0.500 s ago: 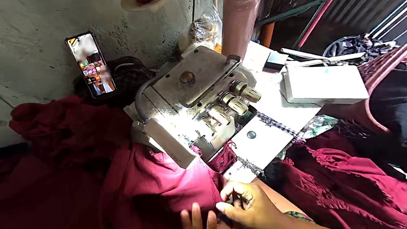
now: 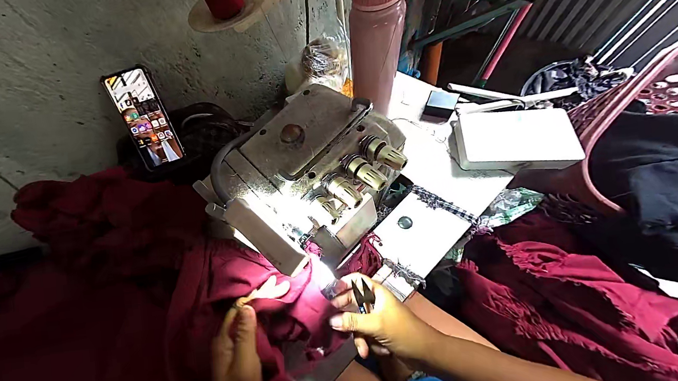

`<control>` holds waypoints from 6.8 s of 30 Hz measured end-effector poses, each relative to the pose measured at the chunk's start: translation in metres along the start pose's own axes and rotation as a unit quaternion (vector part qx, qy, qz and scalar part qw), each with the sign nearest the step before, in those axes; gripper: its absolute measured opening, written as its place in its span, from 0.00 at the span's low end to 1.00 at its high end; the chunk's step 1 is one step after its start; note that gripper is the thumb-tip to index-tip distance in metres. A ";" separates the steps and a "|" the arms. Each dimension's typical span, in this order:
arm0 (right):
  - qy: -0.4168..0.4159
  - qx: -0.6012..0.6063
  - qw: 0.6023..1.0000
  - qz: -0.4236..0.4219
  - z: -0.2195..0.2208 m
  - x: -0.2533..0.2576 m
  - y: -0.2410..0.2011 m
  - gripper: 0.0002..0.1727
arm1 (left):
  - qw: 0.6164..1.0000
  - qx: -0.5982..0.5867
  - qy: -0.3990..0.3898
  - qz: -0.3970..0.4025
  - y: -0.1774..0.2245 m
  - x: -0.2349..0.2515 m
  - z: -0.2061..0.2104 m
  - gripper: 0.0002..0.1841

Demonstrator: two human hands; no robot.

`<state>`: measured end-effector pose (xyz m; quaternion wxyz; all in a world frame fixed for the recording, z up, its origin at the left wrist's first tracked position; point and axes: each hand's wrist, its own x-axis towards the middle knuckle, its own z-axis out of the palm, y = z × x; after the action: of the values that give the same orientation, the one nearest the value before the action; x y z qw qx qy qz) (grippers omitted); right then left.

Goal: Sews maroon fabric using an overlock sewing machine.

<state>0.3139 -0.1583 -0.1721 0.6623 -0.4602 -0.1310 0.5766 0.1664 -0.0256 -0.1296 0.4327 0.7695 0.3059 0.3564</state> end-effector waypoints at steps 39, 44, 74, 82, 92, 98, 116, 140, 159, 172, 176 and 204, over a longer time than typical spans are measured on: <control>0.047 -0.294 0.891 -0.342 -0.014 0.019 0.019 0.11 | 0.955 0.245 -0.032 0.167 -0.005 -0.008 0.039 0.19; 0.004 -0.214 0.949 -0.230 -0.010 0.010 0.013 0.10 | 0.990 0.037 -0.100 0.095 -0.024 0.041 -0.018 0.05; -0.004 -0.224 0.907 -0.356 -0.031 -0.014 0.035 0.05 | 0.932 0.285 0.013 0.222 0.005 -0.067 0.043 0.09; -0.014 -0.236 0.896 -0.375 -0.035 -0.014 0.036 0.05 | 0.940 0.271 0.039 0.204 0.003 -0.073 0.059 0.09; -0.018 -0.271 0.909 -0.316 -0.034 -0.013 0.020 0.13 | 0.980 0.160 0.025 0.119 0.000 -0.101 0.049 0.08; 0.004 -0.360 0.862 -0.357 -0.033 -0.013 0.017 0.14 | 0.811 -0.502 -0.122 -0.273 -0.015 -0.104 0.079 0.28; 0.046 -0.256 0.926 -0.273 -0.013 0.049 -0.018 0.18 | 0.925 0.374 -0.045 -0.045 0.015 -0.002 0.051 0.25; 0.098 -0.632 0.608 -0.470 0.012 0.015 -0.017 0.20 | 0.925 0.313 0.167 -0.138 0.020 0.000 0.034 0.30; -0.095 -0.482 0.725 -0.482 0.131 0.053 0.030 0.24 | 0.923 -0.081 0.373 -0.057 0.045 -0.010 -0.117 0.28; -0.209 -0.216 0.923 -0.239 0.236 0.078 -0.067 0.13 | 0.926 0.346 0.149 0.033 0.040 -0.021 -0.191 0.51; -0.223 -0.256 0.885 -0.318 0.266 0.067 -0.110 0.15 | 0.932 0.301 0.189 0.075 0.075 0.013 -0.180 0.35; -0.119 -0.423 0.691 -0.574 0.240 0.009 -0.135 0.32 | 0.851 -0.254 0.455 0.069 0.245 0.129 -0.226 0.24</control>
<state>0.2337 -0.0285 0.0576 0.5783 -0.4545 -0.6772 0.0175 0.0947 0.0686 0.2079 0.3997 0.4041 0.3133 0.7608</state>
